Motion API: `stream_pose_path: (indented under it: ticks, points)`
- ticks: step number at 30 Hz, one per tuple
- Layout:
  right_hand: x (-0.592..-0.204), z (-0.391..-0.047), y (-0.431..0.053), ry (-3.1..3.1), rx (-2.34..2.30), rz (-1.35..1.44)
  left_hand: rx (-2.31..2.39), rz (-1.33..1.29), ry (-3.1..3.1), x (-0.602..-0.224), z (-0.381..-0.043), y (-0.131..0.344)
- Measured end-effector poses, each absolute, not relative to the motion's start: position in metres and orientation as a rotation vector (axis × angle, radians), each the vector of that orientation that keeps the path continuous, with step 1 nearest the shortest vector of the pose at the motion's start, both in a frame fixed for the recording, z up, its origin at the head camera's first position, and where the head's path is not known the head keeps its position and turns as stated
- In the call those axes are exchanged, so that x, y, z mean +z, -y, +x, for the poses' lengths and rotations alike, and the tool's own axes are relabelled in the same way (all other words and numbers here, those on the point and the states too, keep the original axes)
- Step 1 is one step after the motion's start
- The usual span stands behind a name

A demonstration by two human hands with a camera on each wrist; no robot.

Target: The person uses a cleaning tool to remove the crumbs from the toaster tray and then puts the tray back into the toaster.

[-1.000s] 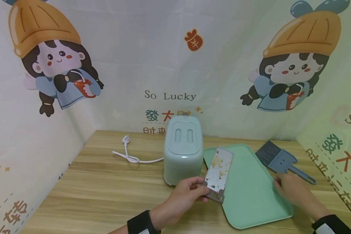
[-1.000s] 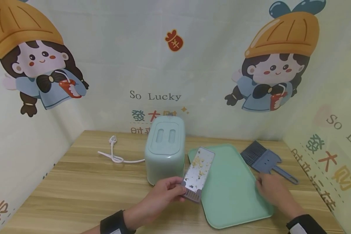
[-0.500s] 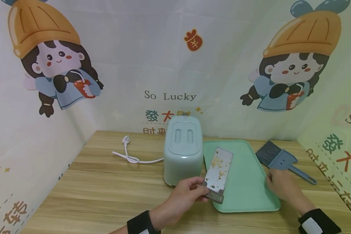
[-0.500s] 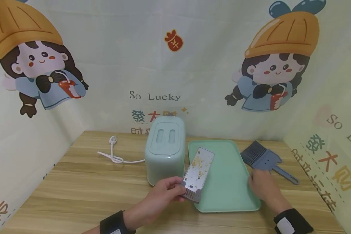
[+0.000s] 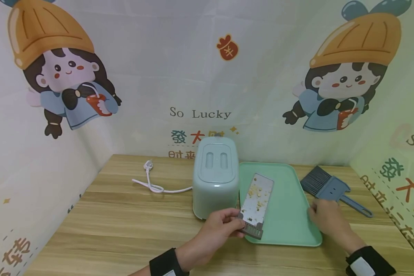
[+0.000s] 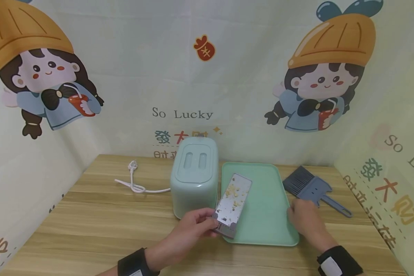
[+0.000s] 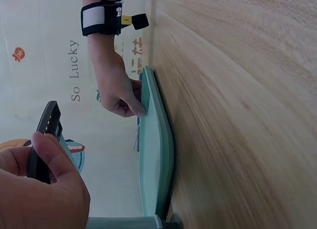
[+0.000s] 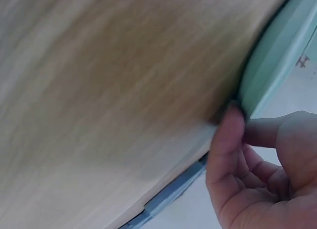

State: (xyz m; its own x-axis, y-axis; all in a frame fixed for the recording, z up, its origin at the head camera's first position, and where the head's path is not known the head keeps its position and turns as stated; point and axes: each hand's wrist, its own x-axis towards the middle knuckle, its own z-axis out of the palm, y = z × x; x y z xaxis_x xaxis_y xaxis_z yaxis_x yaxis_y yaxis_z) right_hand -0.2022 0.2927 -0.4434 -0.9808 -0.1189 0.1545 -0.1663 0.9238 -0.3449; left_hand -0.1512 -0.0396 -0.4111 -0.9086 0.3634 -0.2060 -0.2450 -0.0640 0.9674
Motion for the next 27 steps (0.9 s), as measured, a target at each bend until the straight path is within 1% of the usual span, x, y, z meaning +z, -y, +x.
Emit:
stream_pose_path:
  ticks: [4, 10, 16, 23, 27]
  points:
    - [-0.434, -0.205, -0.312, 2.949, 0.57, 0.211, 2.029, 0.125, -1.811, -0.412, -0.152, 0.039]
    - [-0.417, -0.217, -0.365, 2.886, 0.525, 0.155, 2.022, 0.13, -1.819, -0.412, -0.153, 0.039]
    - [-0.415, -0.227, -0.411, 2.908, 0.406, 0.206, 2.025, 0.131, -1.822, -0.411, -0.152, 0.039]
    - [-0.425, -0.232, -0.43, 3.063, 0.389, 0.11, 2.033, 0.146, -1.821, -0.409, -0.151, 0.039]
    - [-0.434, -0.231, -0.433, 3.084, 0.39, 0.146, 2.034, 0.147, -1.819, -0.408, -0.151, 0.038]
